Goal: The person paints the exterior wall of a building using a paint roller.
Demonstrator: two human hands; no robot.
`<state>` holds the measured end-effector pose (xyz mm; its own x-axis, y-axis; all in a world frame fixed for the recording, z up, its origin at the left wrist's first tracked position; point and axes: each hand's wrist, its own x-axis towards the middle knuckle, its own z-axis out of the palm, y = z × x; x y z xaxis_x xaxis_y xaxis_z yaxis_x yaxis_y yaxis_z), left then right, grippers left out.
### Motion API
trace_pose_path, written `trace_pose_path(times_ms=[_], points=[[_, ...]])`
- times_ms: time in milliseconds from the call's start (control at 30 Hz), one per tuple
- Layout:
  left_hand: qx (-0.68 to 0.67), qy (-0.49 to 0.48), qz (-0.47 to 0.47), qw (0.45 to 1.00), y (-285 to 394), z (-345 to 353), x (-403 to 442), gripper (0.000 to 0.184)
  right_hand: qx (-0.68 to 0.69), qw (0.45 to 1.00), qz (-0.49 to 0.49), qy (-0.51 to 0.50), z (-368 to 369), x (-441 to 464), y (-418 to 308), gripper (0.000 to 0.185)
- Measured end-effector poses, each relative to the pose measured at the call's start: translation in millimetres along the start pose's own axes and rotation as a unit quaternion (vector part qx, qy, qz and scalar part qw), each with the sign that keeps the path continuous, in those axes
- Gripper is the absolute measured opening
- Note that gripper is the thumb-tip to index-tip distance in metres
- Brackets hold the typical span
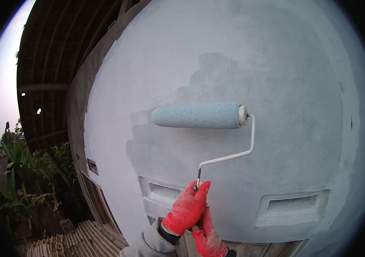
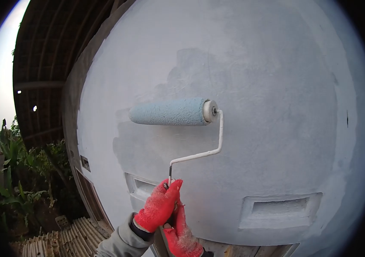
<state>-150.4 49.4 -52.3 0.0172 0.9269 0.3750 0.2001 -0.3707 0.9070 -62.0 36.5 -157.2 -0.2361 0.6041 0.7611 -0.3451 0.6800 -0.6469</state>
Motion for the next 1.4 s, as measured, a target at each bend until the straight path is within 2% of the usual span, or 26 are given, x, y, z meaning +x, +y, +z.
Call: trace_pose_path(times_ms=[67,100,133,200,267,300,367,467,567,767,800,867,900,1000,1100,1167,1200,1233,1300,1367,1400], points=[[0.012,-0.014,0.012,1.000,17,27,-9,0.038,-0.134,0.988,-0.061,0.053,-18,-3,-12,0.078],[-0.017,-0.031,0.029,0.999,25,40,-14,0.039,-0.081,0.992,-0.003,0.100,-28,-6,-13,0.079],[-0.046,-0.046,0.045,0.997,30,51,-16,0.040,-0.087,0.990,-0.006,0.107,-38,-8,-16,0.079],[-0.070,-0.079,0.069,0.992,38,70,-17,0.039,-0.133,0.978,-0.079,0.139,-59,-9,-28,0.078],[-0.015,-0.093,0.089,0.992,59,84,-19,0.032,-0.374,0.907,-0.103,0.165,-81,-5,-47,0.079],[-0.017,-0.101,0.090,0.991,66,90,-18,0.032,-0.316,0.935,-0.037,0.157,-87,-7,-63,0.080],[0.082,-0.085,0.211,0.970,79,103,-17,0.034,-0.259,0.953,0.027,0.153,-99,-6,-86,0.080],[0.080,-0.072,0.249,0.963,95,131,-16,0.036,-0.241,0.958,-0.018,0.153,-118,-7,-109,0.079],[0.080,-0.095,0.255,0.959,105,160,-8,0.038,-0.302,0.934,-0.064,0.179,-139,-11,-127,0.077],[0.087,-0.072,0.286,0.952,124,196,5,0.035,-0.259,0.939,0.011,0.226,-169,-7,-166,0.073],[0.084,-0.070,0.284,0.953,123,199,8,0.035,-0.303,0.925,-0.018,0.229,-176,-2,-167,0.071],[-0.056,-0.010,0.366,0.929,121,197,14,0.032,-0.346,0.909,-0.045,0.228,-183,12,-180,0.069],[-0.081,0.014,0.357,0.931,122,193,11,0.030,-0.384,0.891,-0.073,0.230,-184,24,-194,0.067],[-0.091,0.048,0.357,0.928,122,183,-6,0.030,-0.415,0.876,-0.109,0.221,-183,79,-245,0.060],[-0.089,0.031,0.377,0.921,111,182,-12,0.025,-0.511,0.806,-0.224,0.201,-187,139,-284,0.055],[-0.072,0.029,0.383,0.920,102,177,-18,0.023,-0.424,0.872,0.010,0.243,-156,143,-315,0.052],[-0.074,0.030,0.381,0.921,97,172,-21,0.023,-0.426,0.872,0.013,0.242,-162,139,-303,0.052],[-0.062,0.027,0.386,0.920,91,165,-25,0.023,-0.475,0.845,-0.059,0.239,-177,126,-281,0.052],[-0.042,0.026,0.400,0.915,76,149,-33,0.022,-0.497,0.823,-0.127,0.243,-189,80,-239,0.053],[-0.033,0.013,0.389,0.921,63,130,-41,0.022,-0.478,0.833,-0.128,0.247,-181,44,-215,0.054],[-0.017,-0.001,0.375,0.927,60,122,-45,0.022,-0.463,0.841,-0.089,0.265,-174,34,-211,0.054]])
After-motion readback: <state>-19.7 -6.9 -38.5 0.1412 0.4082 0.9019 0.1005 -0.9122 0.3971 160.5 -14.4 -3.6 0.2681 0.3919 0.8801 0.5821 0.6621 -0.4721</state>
